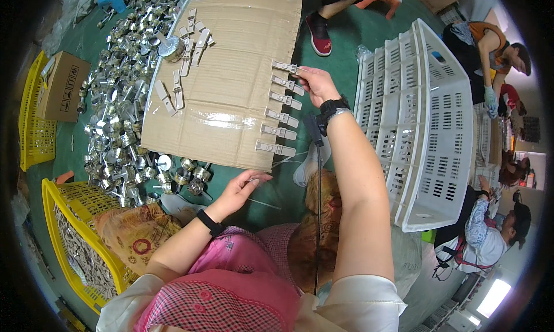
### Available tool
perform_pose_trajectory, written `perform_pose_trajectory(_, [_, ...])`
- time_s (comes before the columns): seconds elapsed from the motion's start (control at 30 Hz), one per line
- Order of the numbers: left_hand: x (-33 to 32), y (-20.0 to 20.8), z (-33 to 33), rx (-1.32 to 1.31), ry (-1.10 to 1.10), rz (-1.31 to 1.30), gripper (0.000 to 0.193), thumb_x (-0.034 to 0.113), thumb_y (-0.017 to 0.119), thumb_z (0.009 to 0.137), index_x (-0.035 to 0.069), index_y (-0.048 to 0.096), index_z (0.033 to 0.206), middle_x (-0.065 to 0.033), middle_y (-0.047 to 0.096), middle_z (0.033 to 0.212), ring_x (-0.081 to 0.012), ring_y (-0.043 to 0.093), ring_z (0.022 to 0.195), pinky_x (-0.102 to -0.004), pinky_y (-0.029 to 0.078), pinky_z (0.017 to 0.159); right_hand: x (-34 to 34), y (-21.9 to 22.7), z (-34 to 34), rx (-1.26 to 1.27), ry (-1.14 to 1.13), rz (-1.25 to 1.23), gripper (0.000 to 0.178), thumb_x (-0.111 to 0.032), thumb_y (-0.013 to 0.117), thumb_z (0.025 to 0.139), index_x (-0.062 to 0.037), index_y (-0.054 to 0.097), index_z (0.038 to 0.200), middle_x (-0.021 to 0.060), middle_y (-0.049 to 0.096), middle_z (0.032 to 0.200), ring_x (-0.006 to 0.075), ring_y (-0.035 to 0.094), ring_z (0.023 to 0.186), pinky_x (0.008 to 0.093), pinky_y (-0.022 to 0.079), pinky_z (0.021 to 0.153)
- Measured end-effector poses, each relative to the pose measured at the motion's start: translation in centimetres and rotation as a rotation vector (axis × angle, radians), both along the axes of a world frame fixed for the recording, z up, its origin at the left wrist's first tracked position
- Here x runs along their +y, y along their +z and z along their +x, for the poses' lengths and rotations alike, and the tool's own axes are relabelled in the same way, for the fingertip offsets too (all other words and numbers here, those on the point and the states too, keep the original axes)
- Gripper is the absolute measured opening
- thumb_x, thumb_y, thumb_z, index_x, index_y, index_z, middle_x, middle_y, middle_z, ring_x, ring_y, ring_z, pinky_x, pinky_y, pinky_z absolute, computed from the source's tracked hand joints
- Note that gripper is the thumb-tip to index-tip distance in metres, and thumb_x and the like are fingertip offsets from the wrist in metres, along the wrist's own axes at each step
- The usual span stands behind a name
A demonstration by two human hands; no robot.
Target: The recorder assembles small metal hinges and mechanical parts in a manufacturing environment.
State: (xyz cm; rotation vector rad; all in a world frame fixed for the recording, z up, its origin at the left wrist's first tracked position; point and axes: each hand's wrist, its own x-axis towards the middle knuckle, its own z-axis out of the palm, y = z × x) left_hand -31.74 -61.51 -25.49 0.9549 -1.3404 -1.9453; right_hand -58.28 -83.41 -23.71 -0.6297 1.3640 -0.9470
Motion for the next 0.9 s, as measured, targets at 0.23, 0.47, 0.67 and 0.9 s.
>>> perform_pose_trajectory(0.23, [0.1, -0.2, 0.2, 0.022, 0.021, 0.019, 0.027, 0.006, 0.041, 0.095, 0.0, 0.049, 0.12, -0.0089, 0.059, 0.116, -0.0153, 0.052, 0.111, -0.0277, 0.037, 0.097, 0.0, -0.4, 1.0, -0.023, -0.056, -0.029, 0.018, -0.008, 0.063, 0.083, -0.0012, 0.06, 0.099, -0.0002, 0.064, 0.079, 0.003, 0.047, 0.059, 0.016, 0.035, 0.053])
perform_pose_trajectory(0.47, [0.0, -0.1, -0.1, -0.014, 0.007, -0.025, 0.026, 0.006, 0.041, 0.096, 0.0, 0.049, 0.12, -0.0084, 0.06, 0.115, -0.0152, 0.053, 0.11, -0.0279, 0.038, 0.097, 0.1, -1.0, 1.0, 0.045, -0.099, -0.033, 0.018, -0.006, 0.063, 0.082, 0.0028, 0.061, 0.098, 0.0033, 0.065, 0.082, 0.0064, 0.053, 0.065, 0.0182, 0.041, 0.059])
perform_pose_trajectory(0.67, [-0.2, 0.2, -0.2, -0.003, 0.028, -0.034, 0.026, 0.006, 0.041, 0.095, 0.0, 0.049, 0.12, -0.0078, 0.06, 0.114, -0.0152, 0.053, 0.109, -0.0282, 0.037, 0.097, -0.7, -2.7, 0.6, 0.083, -0.048, -0.052, 0.02, -0.007, 0.064, 0.081, 0.0034, 0.062, 0.098, 0.0041, 0.065, 0.082, 0.0099, 0.057, 0.067, 0.0213, 0.044, 0.063])
perform_pose_trajectory(0.9, [0.1, -1.2, 0.0, 0.041, 0.083, -0.081, 0.025, 0.005, 0.044, 0.094, 0.0, 0.051, 0.117, -0.0078, 0.06, 0.113, -0.0156, 0.054, 0.107, -0.0284, 0.041, 0.094, 0.6, -0.8, 0.5, 0.382, -0.065, -0.122, 0.047, -0.021, 0.067, 0.078, 0.0022, 0.054, 0.117, 0.0096, 0.061, 0.102, 0.0167, 0.054, 0.093, 0.0292, 0.043, 0.08])
